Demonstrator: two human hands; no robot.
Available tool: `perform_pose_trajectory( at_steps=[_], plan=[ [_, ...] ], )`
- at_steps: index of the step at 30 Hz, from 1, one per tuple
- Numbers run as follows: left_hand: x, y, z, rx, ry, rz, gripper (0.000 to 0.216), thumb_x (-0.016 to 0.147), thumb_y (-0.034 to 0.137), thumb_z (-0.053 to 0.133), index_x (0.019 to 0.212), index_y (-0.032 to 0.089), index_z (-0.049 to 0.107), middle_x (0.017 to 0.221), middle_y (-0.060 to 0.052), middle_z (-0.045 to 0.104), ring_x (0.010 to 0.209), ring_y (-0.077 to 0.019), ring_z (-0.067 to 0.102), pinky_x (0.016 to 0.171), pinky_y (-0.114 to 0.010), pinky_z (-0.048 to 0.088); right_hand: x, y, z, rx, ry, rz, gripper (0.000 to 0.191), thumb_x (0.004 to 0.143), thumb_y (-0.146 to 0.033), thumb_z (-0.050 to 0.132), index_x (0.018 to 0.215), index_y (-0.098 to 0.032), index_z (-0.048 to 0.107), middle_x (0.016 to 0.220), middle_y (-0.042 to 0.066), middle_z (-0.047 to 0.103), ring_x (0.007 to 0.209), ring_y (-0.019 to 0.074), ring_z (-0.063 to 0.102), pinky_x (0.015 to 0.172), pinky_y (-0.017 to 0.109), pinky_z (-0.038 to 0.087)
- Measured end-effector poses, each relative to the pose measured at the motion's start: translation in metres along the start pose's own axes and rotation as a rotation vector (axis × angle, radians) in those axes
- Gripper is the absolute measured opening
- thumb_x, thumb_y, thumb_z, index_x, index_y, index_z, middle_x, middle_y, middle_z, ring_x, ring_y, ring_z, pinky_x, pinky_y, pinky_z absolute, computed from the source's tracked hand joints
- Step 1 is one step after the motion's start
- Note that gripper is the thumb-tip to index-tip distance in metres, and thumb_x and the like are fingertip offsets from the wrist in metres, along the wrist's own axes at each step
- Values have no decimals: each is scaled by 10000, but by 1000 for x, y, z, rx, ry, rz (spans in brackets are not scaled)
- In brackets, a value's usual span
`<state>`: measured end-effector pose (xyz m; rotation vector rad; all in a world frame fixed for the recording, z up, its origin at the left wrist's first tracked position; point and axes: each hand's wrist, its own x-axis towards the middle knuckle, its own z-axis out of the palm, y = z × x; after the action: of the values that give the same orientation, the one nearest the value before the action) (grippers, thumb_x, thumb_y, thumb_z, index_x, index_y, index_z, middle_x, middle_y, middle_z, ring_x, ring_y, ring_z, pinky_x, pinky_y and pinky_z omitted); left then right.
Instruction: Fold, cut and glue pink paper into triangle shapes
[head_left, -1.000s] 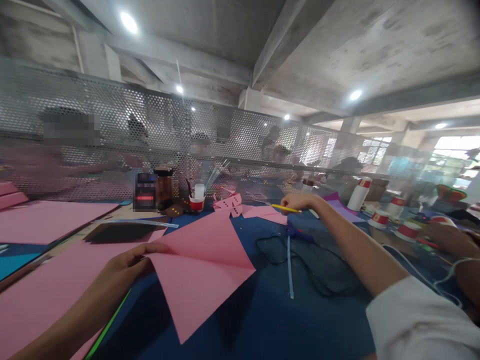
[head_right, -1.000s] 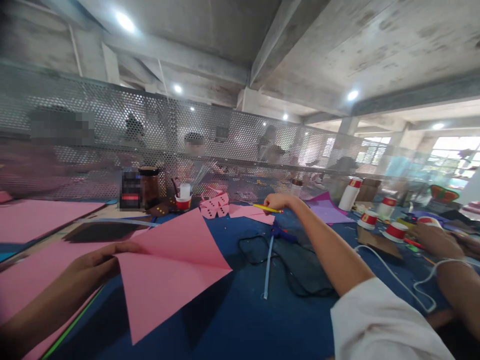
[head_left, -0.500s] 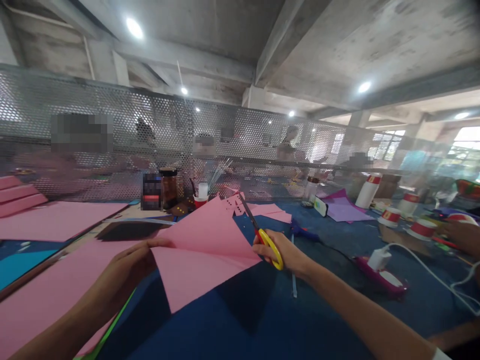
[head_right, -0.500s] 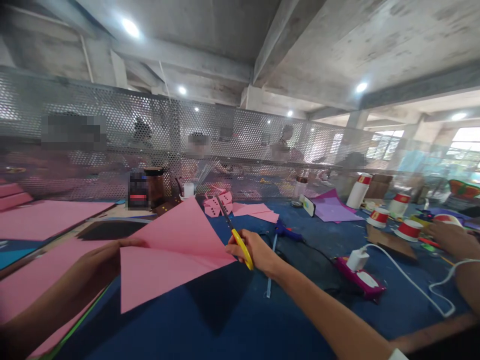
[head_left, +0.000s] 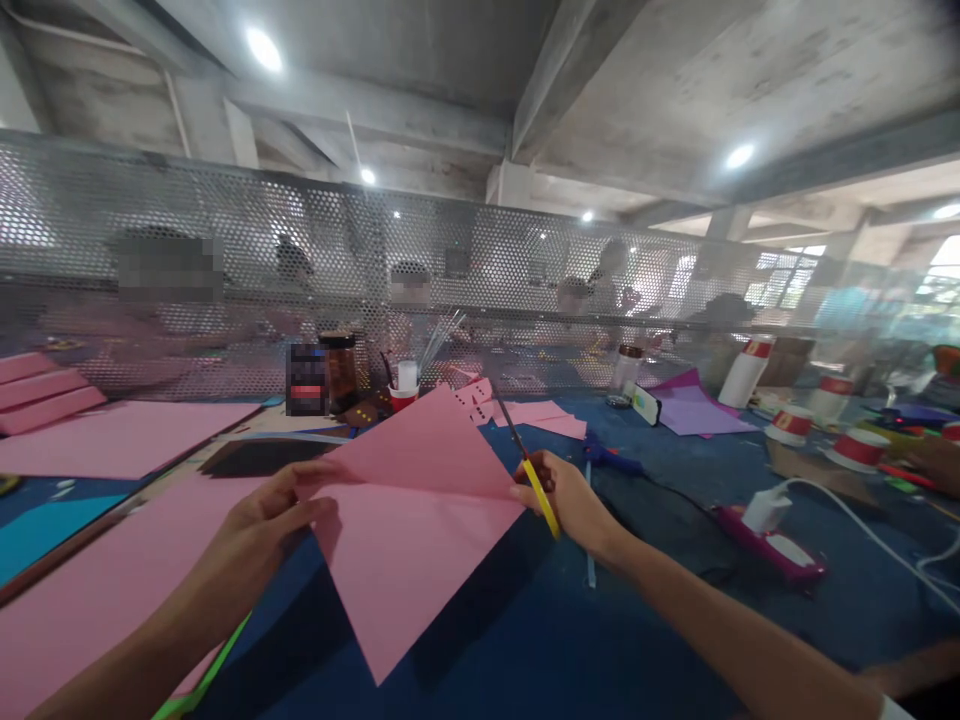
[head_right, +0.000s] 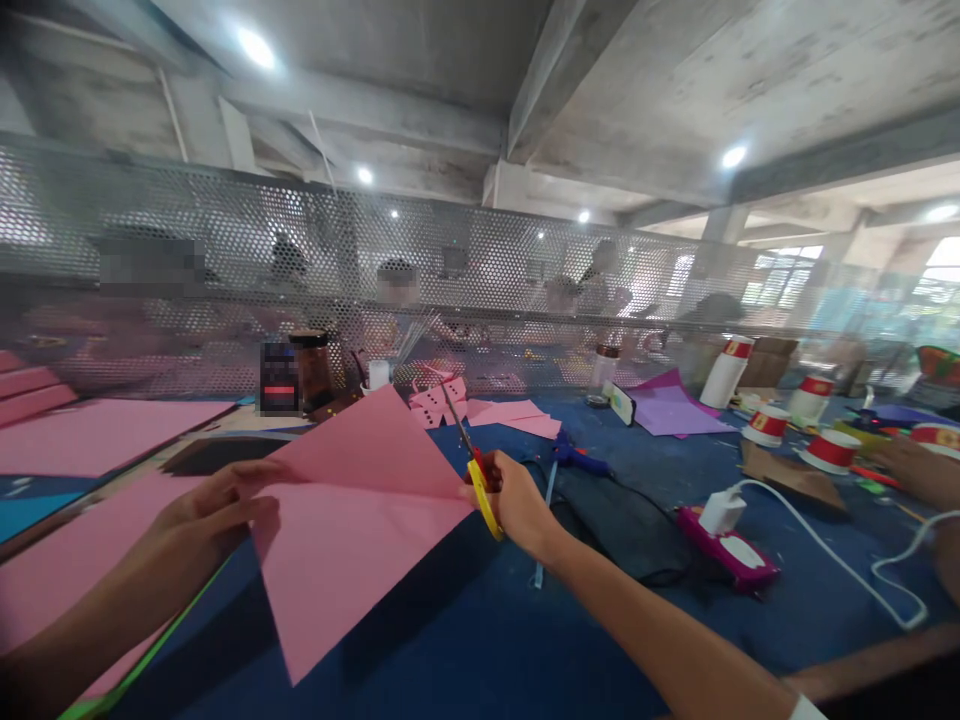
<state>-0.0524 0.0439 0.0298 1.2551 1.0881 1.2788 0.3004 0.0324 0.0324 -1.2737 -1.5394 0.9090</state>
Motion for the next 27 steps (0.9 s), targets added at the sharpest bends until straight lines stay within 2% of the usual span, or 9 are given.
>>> perform_pose_trajectory(
  at_steps=[3, 7, 9, 13, 17, 21, 24, 27],
  plan=[
    [2, 3, 2, -4, 44, 76, 638, 665, 334, 864, 1253, 271, 624, 981, -3, 749, 752, -158, 677, 624, -201, 528, 1, -1, -1, 35, 53, -24, 362, 729, -453, 781, 915, -204, 595, 802, 5, 618, 643, 140, 535, 562, 264, 406],
    [2, 17, 10, -84, 59, 145, 885, 645, 274, 878, 1437, 314, 485, 1020, -15, 763, 881, -199, 708, 742, -241, 574, 4, 0, -6, 113, 122, -12, 389, 737, -485, 773, 914, -212, 561, 779, -5, 603, 577, 118, 496, 520, 258, 389],
    [2, 25, 15, -97, 56, 181, 883, 679, 265, 862, 1463, 328, 461, 1028, -6, 763, 884, -178, 703, 773, -236, 575, 4, 0, -7, 138, 126, 6, 395, 743, -508, 766, 886, -214, 544, 723, -21, 578, 538, 108, 474, 490, 250, 366],
    [6, 45, 23, -148, 80, 265, 844, 671, 262, 878, 1430, 296, 512, 1021, -16, 766, 875, -172, 705, 772, -228, 575, 1, -4, -7, 153, 87, 46, 415, 757, -563, 743, 855, -216, 538, 693, -15, 596, 490, 94, 449, 454, 243, 353],
    [12, 64, 27, -150, 119, 292, 977, 566, 180, 914, 1439, 295, 489, 964, -29, 771, 695, -194, 724, 562, -231, 565, -5, -9, -7, 205, 48, 75, 442, 773, -610, 713, 856, -208, 552, 708, 3, 640, 485, 93, 474, 450, 234, 379],
    [14, 72, 31, -152, 135, 251, 966, 540, 174, 915, 1413, 280, 515, 861, -14, 765, 583, -185, 703, 459, -220, 535, -10, -12, -6, 305, -115, 72, 468, 838, -657, 622, 828, -195, 548, 647, 10, 647, 459, 91, 476, 466, 237, 404],
    [16, 68, 31, -165, 105, 197, 904, 546, 178, 907, 1371, 283, 552, 880, -22, 765, 610, -192, 715, 469, -234, 558, -14, -14, -3, 310, -175, 75, 481, 837, -667, 617, 825, -193, 540, 563, -11, 607, 455, 99, 485, 470, 234, 404],
    [25, 60, 26, -338, 68, 145, 834, 575, 127, 880, 1336, 273, 570, 895, -31, 759, 734, -209, 741, 598, -276, 619, -15, -16, 1, 242, -168, 88, 514, 798, -677, 656, 878, -184, 534, 604, -14, 634, 440, 85, 479, 442, 212, 375]
  ],
)
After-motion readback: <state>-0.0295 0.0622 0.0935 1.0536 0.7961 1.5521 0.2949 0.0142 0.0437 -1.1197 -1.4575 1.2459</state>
